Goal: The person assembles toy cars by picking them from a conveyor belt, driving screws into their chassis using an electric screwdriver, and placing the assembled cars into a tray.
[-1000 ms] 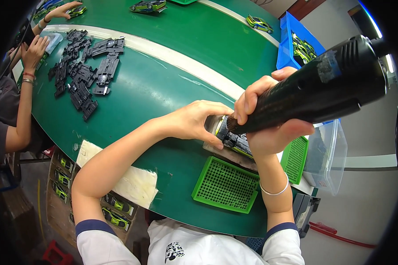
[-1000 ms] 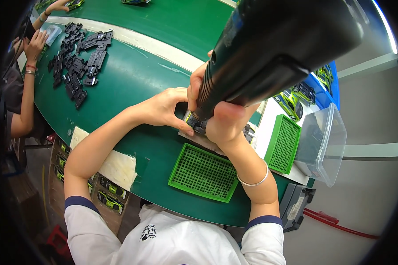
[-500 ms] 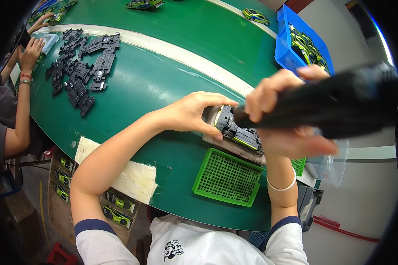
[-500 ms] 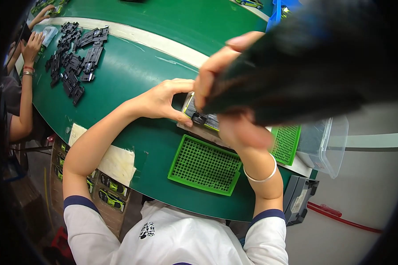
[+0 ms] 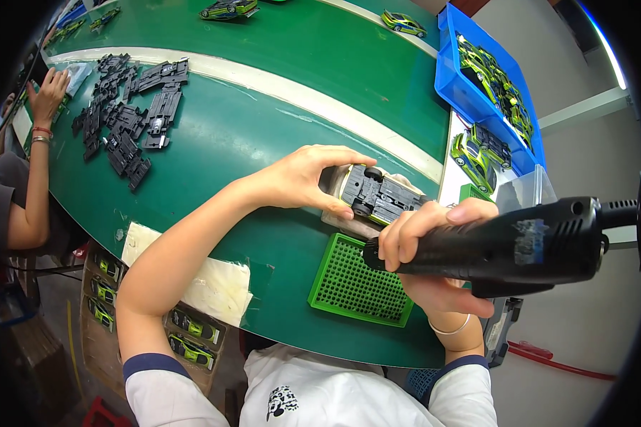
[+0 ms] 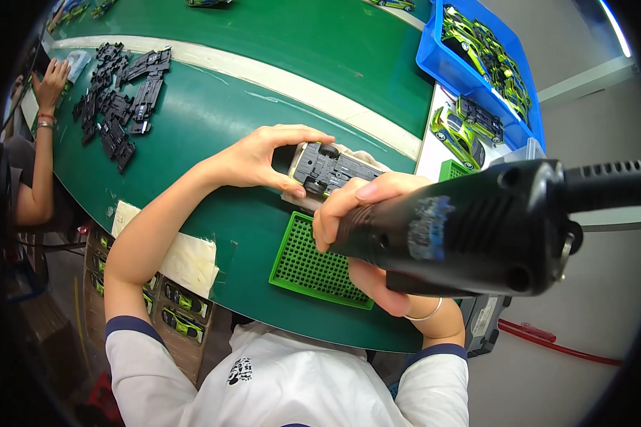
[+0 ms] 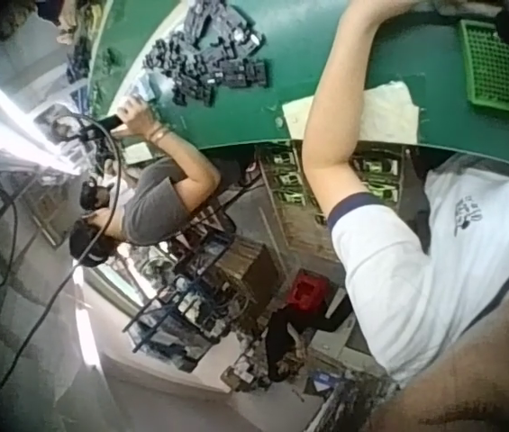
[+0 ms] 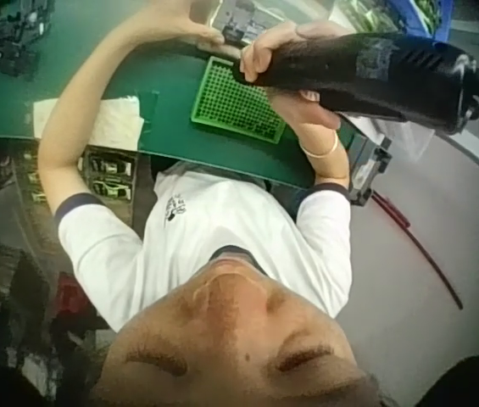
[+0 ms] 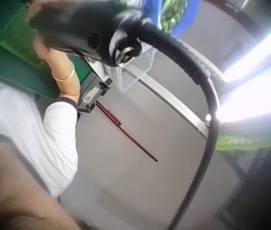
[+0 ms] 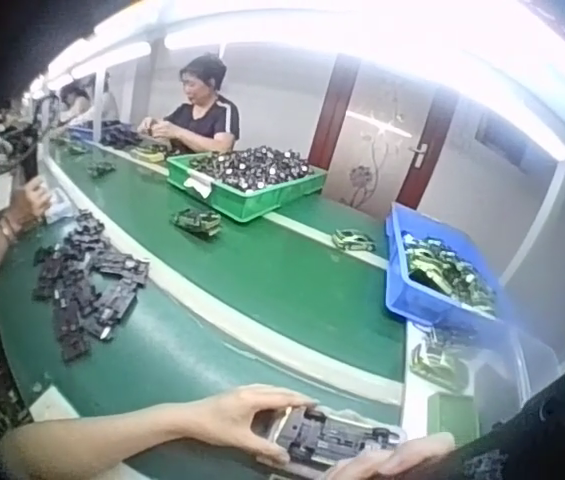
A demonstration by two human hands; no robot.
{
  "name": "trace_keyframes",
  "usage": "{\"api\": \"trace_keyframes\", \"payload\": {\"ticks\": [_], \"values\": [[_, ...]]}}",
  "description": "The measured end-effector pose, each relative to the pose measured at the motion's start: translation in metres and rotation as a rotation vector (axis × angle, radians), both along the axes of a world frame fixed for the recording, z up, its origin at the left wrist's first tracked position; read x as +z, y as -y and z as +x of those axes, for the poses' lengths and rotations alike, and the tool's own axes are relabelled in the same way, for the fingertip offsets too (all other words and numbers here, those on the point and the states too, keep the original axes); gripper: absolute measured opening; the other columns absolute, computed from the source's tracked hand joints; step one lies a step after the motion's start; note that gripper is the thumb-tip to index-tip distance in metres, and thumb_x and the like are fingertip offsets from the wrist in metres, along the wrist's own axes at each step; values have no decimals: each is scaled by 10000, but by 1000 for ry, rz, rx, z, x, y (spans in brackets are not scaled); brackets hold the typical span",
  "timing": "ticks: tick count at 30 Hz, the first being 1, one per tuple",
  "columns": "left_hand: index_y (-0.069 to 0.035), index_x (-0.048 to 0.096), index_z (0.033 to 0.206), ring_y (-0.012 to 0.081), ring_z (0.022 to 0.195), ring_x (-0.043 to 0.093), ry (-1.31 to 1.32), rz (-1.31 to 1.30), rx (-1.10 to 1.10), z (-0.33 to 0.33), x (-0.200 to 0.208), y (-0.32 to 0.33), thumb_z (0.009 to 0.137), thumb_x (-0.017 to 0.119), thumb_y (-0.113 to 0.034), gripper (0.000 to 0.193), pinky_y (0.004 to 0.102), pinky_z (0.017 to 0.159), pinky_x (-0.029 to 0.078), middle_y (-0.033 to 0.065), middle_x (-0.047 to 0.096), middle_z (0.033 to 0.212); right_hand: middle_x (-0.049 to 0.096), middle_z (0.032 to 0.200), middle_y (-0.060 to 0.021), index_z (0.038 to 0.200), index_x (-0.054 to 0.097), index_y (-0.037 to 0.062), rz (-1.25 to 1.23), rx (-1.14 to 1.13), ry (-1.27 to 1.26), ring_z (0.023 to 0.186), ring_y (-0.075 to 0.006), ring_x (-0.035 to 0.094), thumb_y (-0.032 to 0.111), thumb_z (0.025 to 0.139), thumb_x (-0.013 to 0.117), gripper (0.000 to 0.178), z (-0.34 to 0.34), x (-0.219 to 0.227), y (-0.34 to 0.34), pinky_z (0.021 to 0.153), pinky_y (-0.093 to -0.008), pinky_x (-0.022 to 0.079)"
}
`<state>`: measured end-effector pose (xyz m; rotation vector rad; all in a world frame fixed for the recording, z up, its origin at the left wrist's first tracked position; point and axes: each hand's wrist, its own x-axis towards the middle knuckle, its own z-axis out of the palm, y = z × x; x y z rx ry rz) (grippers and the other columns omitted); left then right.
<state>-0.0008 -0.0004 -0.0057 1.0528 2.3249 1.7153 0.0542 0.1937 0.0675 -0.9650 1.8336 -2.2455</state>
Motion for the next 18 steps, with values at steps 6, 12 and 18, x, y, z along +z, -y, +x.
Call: {"api": "trace_keyframes", "payload": {"ticks": [6, 12, 18], "values": [[-48, 478, 1188, 240, 1050, 503, 11, -40, 10, 0, 1, 2, 602, 755, -287, 692, 345, 908, 391, 112, 538, 1128, 461, 622, -86, 1043, 282, 121, 68, -18, 27, 455, -190, 479, 759, 585, 469, 807, -2, 3, -2, 447, -302, 446], [-68, 433, 1229, 262, 1086, 470, 16, -19, 17, 3, 4, 0, 593, 759, -290, 749, 357, 931, 367, 132, 504, 1164, 459, 623, -84, 1052, 284, 119, -29, 50, -99, 458, -185, 481, 759, 565, 484, 828, -6, 10, -8, 452, -301, 443], [-151, 486, 1184, 306, 1124, 424, -552, -306, 118, 15, 28, -24, 630, 719, -301, 620, 431, 956, 306, 149, 427, 1238, 456, 633, -80, 1062, 289, 114, -283, -14, -334, 455, -170, 477, 767, 558, 490, 850, -12, 40, -22, 456, -294, 437]]}}
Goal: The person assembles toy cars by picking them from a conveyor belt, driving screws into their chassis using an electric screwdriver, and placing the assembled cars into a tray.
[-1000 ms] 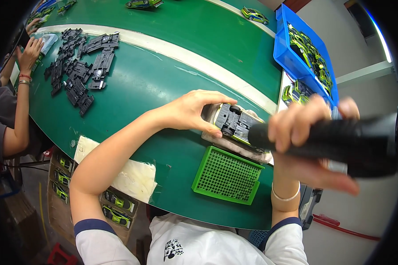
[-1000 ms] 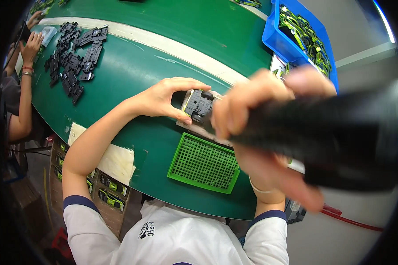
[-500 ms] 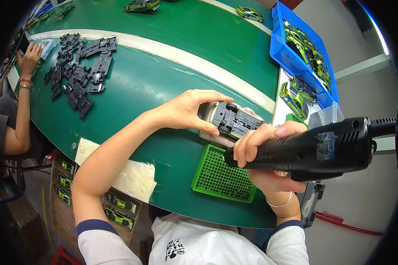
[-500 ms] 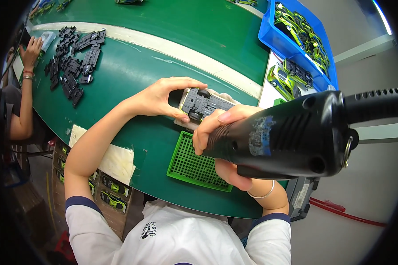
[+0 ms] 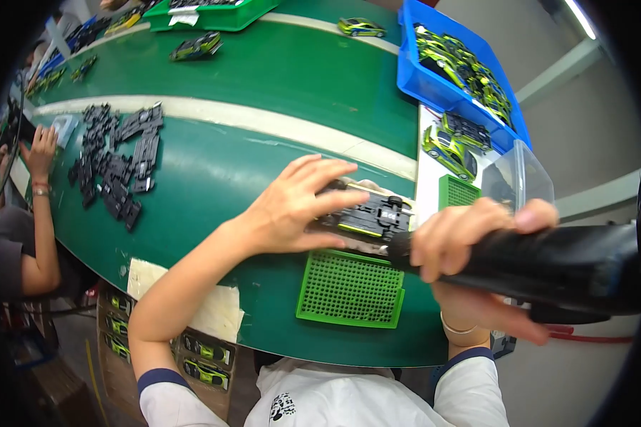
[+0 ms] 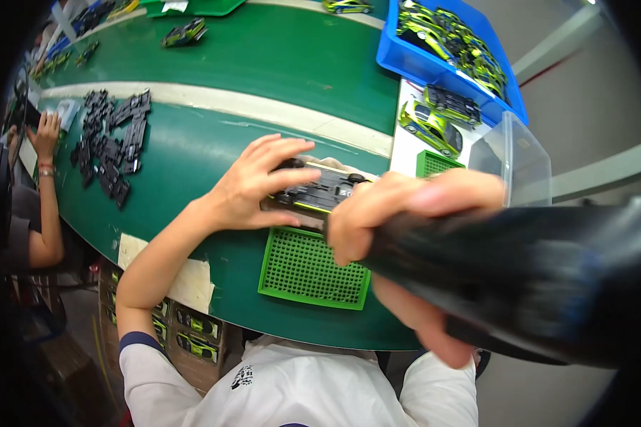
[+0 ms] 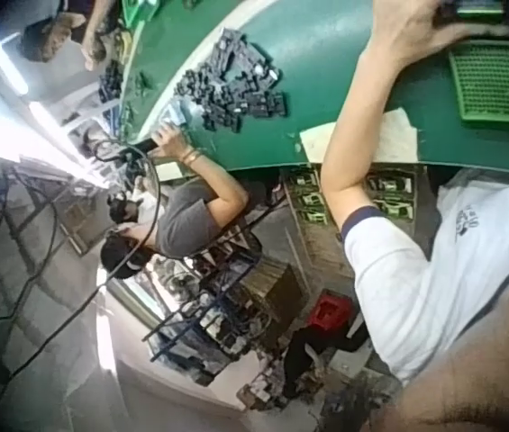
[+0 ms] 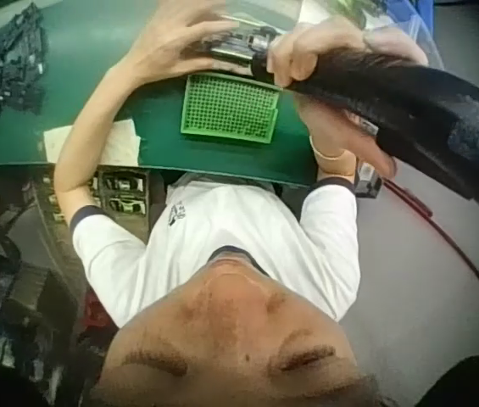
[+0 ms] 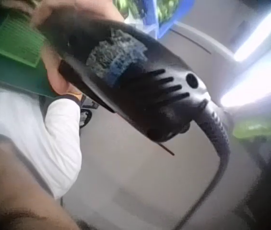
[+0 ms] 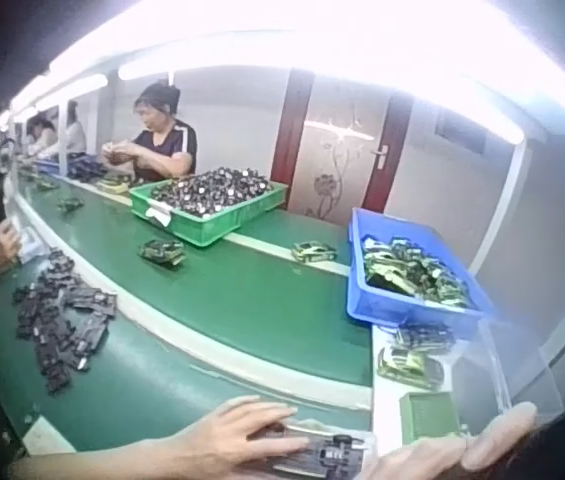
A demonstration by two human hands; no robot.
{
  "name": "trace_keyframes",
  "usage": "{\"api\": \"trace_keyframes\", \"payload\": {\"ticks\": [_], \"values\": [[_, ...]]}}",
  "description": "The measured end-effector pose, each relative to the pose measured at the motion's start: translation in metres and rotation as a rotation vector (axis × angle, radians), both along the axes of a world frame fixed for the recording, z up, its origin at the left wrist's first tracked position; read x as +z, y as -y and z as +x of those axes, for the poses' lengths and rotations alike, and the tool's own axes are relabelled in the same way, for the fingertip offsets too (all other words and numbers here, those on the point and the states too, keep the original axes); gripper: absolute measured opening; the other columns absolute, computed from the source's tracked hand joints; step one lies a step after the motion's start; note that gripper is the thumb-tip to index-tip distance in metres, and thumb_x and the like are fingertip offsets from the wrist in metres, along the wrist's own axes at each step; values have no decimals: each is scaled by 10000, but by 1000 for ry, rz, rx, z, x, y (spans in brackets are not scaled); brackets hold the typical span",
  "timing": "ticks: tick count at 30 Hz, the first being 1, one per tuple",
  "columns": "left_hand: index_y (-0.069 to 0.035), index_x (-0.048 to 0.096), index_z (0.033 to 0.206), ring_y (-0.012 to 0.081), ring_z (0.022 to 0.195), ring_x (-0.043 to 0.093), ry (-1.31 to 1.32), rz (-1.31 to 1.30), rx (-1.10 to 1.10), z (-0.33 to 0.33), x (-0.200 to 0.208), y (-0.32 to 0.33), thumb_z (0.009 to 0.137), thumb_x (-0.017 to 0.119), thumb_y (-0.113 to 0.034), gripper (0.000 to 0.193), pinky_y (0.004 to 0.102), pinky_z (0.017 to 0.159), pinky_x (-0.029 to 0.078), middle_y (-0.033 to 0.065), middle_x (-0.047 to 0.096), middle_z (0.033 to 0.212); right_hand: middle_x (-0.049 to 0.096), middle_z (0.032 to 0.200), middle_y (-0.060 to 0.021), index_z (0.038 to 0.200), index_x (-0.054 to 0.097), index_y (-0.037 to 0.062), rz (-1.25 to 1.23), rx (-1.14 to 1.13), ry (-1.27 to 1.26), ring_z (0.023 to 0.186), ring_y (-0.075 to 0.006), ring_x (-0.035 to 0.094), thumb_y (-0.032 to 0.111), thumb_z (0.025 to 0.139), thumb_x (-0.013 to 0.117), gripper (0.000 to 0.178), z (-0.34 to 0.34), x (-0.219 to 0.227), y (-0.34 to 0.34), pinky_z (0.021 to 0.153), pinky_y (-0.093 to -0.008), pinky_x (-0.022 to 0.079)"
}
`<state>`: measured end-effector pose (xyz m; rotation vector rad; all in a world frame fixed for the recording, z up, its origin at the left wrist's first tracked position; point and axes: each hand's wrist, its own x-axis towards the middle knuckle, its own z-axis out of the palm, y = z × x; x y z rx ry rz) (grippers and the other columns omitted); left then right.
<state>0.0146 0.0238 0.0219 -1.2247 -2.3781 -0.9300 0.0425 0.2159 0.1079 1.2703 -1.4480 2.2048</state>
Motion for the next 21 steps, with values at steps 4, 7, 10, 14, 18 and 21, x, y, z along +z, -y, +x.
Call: {"api": "trace_keyframes", "payload": {"ticks": [4, 7, 10, 14, 18, 21], "values": [[-199, 526, 1145, 262, 1034, 494, -92, -140, 24, 4, 1, -20, 664, 687, -297, 516, 400, 908, 369, 103, 483, 1182, 452, 636, -79, 1083, 275, 103, -40, -137, -39, 456, -165, 473, 783, 576, 461, 869, -7, 13, -24, 454, -288, 434], [-203, 559, 1095, 241, 979, 522, -67, -139, -24, -3, 5, -29, 659, 688, -275, 460, 379, 857, 407, 68, 515, 1138, 454, 643, -83, 1093, 263, 85, 0, -207, -43, 463, -165, 472, 792, 599, 429, 878, -20, 0, -42, 444, -275, 426], [-200, 582, 1047, 238, 941, 535, -58, -184, -29, -4, 11, -31, 650, 693, -255, 416, 369, 821, 424, 53, 530, 1110, 459, 643, -89, 1068, 266, 71, 84, -275, 170, 466, -162, 471, 779, 613, 441, 860, -21, -10, -37, 444, -261, 421], [-201, 591, 1022, 226, 933, 536, -75, -157, 2, -2, 8, -32, 649, 692, -273, 393, 354, 813, 423, 51, 546, 1061, 459, 634, -79, 1045, 270, 61, 84, -233, 212, 464, -145, 476, 749, 632, 470, 828, -28, -20, -35, 437, -241, 416], [-193, 593, 1010, 232, 938, 539, -80, -144, 7, -4, 8, -34, 638, 694, -269, 393, 361, 810, 424, 54, 546, 1063, 453, 613, -61, 1019, 270, 53, 128, -254, 222, 447, -117, 467, 759, 632, 437, 823, -34, -31, -34, 416, -205, 403], [-189, 595, 1002, 235, 941, 540, -83, -139, 9, -4, 9, -35, 634, 695, -264, 388, 365, 807, 425, 55, 546, 1065, 451, 612, -53, 1009, 264, 50, 172, -241, 251, 439, -109, 464, 764, 643, 398, 814, -35, -31, -34, 415, -205, 407]]}}
